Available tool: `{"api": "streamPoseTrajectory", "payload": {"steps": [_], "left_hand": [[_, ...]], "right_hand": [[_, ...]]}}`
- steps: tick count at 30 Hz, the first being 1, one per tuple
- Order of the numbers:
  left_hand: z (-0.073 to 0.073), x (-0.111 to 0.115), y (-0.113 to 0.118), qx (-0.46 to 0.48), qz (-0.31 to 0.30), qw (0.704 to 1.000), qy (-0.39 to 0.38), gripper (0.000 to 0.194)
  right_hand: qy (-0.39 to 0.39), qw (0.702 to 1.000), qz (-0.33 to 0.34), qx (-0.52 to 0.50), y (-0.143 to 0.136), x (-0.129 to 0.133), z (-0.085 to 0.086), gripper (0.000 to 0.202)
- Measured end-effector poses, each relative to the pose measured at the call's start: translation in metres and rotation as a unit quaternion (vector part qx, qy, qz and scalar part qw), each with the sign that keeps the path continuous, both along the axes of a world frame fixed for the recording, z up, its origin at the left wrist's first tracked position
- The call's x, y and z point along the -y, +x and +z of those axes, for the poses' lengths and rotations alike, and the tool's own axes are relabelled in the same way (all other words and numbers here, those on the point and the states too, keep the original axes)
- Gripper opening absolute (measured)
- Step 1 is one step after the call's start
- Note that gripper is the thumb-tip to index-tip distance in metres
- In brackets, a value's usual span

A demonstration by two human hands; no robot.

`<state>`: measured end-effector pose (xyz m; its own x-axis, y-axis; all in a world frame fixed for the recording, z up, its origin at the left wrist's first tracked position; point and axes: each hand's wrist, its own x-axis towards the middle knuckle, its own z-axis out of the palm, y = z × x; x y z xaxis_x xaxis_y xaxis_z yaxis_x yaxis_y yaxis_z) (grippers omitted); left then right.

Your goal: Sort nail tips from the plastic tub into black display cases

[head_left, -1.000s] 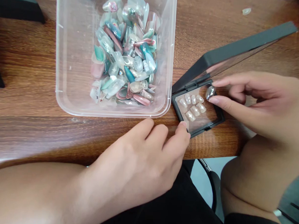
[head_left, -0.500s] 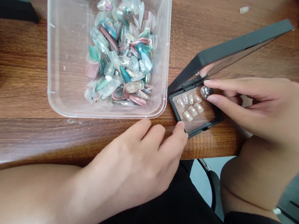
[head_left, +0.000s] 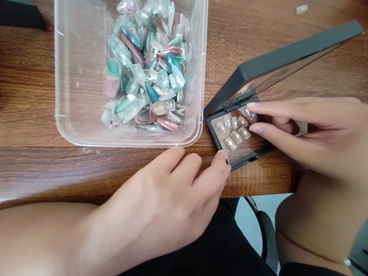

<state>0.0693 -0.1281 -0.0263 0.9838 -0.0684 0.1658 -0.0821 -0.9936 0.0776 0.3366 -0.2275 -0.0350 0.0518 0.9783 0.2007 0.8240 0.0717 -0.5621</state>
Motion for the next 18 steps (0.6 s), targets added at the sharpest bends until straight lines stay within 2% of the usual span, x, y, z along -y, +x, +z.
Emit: {"api": "streamPoseTrajectory", "payload": {"steps": [10, 18], "left_hand": [[-0.005, 0.006, -0.002, 0.000, 0.010, 1.000, 0.011, 0.038], [-0.006, 0.009, -0.003, 0.005, 0.021, 1.000, 0.019, 0.039]], "right_hand": [[-0.001, 1.000, 0.006, 0.010, -0.006, -0.001, -0.007, 0.033], [0.008, 1.000, 0.007, 0.003, -0.012, -0.008, -0.007, 0.018]]}}
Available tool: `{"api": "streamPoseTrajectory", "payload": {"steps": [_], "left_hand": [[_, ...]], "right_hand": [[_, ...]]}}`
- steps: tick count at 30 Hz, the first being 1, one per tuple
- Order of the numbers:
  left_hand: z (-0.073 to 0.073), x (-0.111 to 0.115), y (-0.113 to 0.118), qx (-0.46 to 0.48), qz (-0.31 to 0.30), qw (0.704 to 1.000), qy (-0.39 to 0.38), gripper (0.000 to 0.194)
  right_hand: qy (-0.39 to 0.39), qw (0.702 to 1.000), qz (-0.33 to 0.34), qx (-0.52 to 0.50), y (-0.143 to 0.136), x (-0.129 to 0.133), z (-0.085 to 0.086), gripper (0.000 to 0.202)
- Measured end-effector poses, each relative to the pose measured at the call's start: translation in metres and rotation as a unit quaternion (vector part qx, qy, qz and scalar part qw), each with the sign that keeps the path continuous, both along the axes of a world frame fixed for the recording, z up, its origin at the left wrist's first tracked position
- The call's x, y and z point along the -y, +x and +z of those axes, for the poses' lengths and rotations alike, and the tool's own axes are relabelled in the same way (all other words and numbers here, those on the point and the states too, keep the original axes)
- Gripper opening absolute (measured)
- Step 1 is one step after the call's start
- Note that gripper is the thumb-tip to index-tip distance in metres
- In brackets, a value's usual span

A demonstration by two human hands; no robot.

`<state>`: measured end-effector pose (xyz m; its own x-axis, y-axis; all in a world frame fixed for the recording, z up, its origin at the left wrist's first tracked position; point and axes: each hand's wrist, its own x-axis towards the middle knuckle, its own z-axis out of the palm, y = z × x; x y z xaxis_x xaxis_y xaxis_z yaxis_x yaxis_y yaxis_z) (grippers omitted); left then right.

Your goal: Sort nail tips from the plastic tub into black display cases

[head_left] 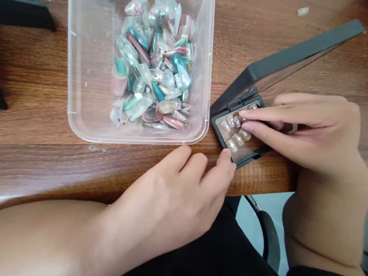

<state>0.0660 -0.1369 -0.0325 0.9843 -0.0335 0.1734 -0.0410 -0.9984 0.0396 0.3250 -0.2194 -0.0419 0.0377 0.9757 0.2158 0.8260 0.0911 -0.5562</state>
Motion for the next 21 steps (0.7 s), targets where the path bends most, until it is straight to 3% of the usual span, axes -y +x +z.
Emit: {"api": "streamPoseTrajectory", "payload": {"steps": [10, 21], "left_hand": [[-0.0006, 0.0006, -0.0001, -0.008, 0.000, 1.000, -0.002, 0.039], [0.0039, 0.0001, 0.0051, -0.013, -0.008, 1.000, 0.008, 0.038]], "right_hand": [[-0.019, 0.999, -0.040, 0.005, -0.0039, 0.0007, 0.0007, 0.003], [-0.015, 0.996, -0.083, 0.023, -0.0077, -0.0014, 0.0000, 0.008]]}}
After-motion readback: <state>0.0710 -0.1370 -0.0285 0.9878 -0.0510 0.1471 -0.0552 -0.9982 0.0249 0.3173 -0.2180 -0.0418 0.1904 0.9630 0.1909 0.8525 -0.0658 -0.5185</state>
